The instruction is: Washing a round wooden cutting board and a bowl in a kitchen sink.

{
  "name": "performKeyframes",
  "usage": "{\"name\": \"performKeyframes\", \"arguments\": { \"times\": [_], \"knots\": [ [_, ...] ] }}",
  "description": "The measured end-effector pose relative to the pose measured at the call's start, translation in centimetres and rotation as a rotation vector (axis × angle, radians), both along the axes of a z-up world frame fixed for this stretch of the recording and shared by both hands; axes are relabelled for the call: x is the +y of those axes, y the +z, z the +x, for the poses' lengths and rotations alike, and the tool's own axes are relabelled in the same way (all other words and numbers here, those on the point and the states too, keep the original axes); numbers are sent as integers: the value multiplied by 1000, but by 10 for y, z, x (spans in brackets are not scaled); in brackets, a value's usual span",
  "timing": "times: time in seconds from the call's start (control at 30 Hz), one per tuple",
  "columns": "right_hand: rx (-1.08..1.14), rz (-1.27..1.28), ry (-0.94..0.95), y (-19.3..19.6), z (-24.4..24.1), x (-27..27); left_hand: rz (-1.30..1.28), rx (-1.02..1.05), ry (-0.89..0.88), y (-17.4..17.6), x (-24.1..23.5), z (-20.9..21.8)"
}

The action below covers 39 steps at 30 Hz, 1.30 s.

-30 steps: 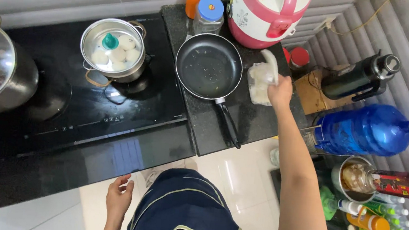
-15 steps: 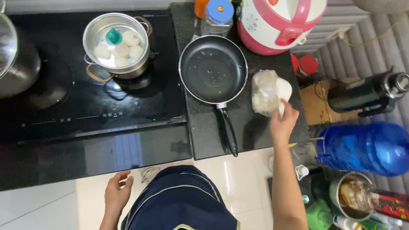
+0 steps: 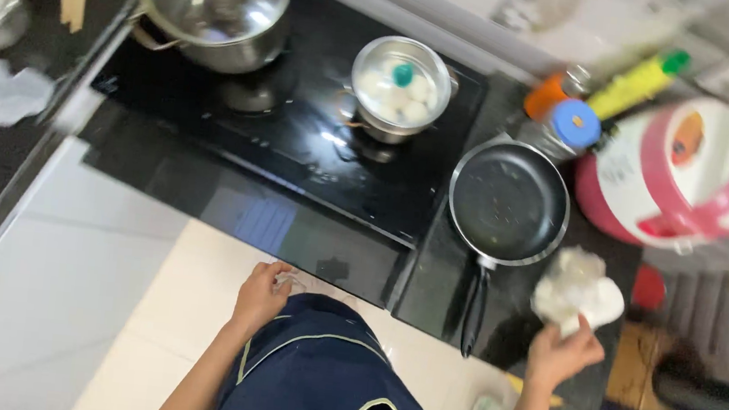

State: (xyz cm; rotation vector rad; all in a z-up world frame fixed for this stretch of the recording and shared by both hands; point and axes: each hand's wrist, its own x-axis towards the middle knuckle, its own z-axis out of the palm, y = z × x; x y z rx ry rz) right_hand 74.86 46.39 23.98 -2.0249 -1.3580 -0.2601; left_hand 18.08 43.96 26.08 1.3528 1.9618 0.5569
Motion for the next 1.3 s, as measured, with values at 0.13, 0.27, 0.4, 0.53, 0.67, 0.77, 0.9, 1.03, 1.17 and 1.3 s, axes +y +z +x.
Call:
{"name": "performKeyframes", "arguments": {
  "times": [0.13,0.27,0.4,0.53,0.67,0.77,0.9,1.03,1.17,1.3],
  "knots": [
    [161,147,-2,16,-2,12,9,28,110,-7,-36,-6],
    [145,395,22,39,-18,50,-61,139,153,5,-69,-21],
    [305,534,271,104,-114,92,-140,172,131,20,-96,-47],
    [433,347,501,108,-235,121,-140,178,184,16,-117,-80],
    [607,22,856,127,-409,87,-156,164,223,24,-150,-132],
    [506,-91,1110,136,-520,61,-132,141,313,16,-173,-181],
    [434,-242,1383,133,-637,32,-93,132,407,0,-210,-250],
    [415,-364,1524,119,-719,21,-79,134,467,23,-238,-290],
    [398,-566,1657,95,-794,49,3,18,636,47,-249,-327],
    [184,-457,1669,72,-884,116,9,-164,912,18,-268,-344]
  ]
}}
